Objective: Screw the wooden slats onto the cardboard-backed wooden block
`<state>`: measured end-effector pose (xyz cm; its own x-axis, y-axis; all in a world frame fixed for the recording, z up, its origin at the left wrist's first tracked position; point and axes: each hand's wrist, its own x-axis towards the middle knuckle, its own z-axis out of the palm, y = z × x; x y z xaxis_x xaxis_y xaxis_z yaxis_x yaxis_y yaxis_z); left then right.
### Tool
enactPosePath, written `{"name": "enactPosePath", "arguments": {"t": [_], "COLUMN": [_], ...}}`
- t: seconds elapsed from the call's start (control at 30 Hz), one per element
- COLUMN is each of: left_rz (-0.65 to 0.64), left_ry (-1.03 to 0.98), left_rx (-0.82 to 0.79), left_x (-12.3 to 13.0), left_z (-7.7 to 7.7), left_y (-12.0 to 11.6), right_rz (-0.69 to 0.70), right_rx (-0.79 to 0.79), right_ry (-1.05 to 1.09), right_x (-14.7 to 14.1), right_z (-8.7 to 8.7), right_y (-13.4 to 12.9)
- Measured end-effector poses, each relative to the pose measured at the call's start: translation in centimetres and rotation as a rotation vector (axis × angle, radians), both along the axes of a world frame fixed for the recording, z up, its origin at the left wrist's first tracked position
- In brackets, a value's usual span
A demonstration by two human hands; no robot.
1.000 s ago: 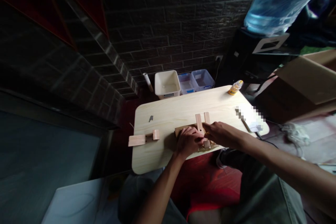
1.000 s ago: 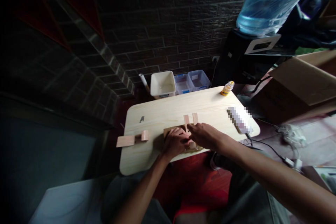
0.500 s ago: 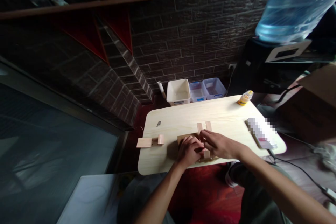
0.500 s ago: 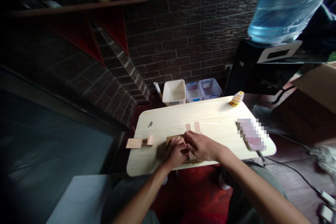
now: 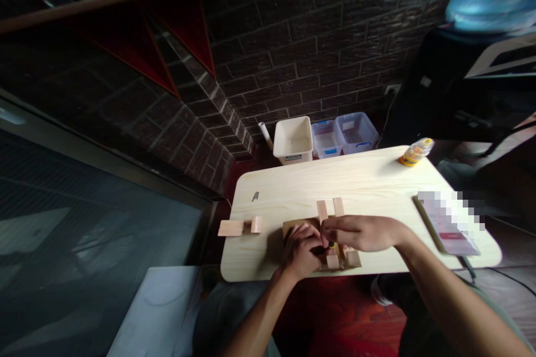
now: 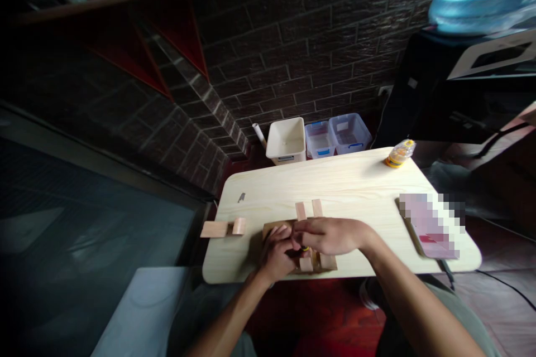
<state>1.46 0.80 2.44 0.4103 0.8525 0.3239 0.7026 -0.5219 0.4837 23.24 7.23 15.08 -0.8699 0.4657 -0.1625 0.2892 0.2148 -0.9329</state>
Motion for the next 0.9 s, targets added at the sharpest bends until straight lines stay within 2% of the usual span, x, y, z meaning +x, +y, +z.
{"name": "enactPosePath", "arguments": {"t": [0.1, 0.27, 0.37, 0.53, 0.7, 0.9], "left_rz": [0.02, 0.042, 0.049, 0.053, 0.043, 0.048], "left_ry": [0.063, 0.084, 0.091, 0.109, 0.097, 0.12], "left_rx": [0.009, 0.028, 0.023, 0.031, 0.027, 0.002], "left_x": [0.1, 0.4, 0.5, 0.6, 0.7, 0.7], "left_z": [-0.1, -0.2, -0.2, -0.3, -0.1, 0.0], "left_y": [0.1, 0.0, -0.1, -0.2, -0.2, -0.1], "right_rz": [0.092, 0.05, 0.059, 0.13, 0.105, 0.095], "right_rx": [-0.095, -0.241, -0.222, -0.165, -0.139, -0.157], "right_ry": [0.127, 0.224, 0.24, 0.212, 0.212, 0.214], "right_x": [0.5, 0.6, 0.7, 1.7, 2.3, 1.8], "right_z": [-0.4, -1.9, -2.1, -1.2, -1.2, -1.3], "right_y": [0.4, 0.5, 0.2, 0.2, 0.4, 0.7]}}
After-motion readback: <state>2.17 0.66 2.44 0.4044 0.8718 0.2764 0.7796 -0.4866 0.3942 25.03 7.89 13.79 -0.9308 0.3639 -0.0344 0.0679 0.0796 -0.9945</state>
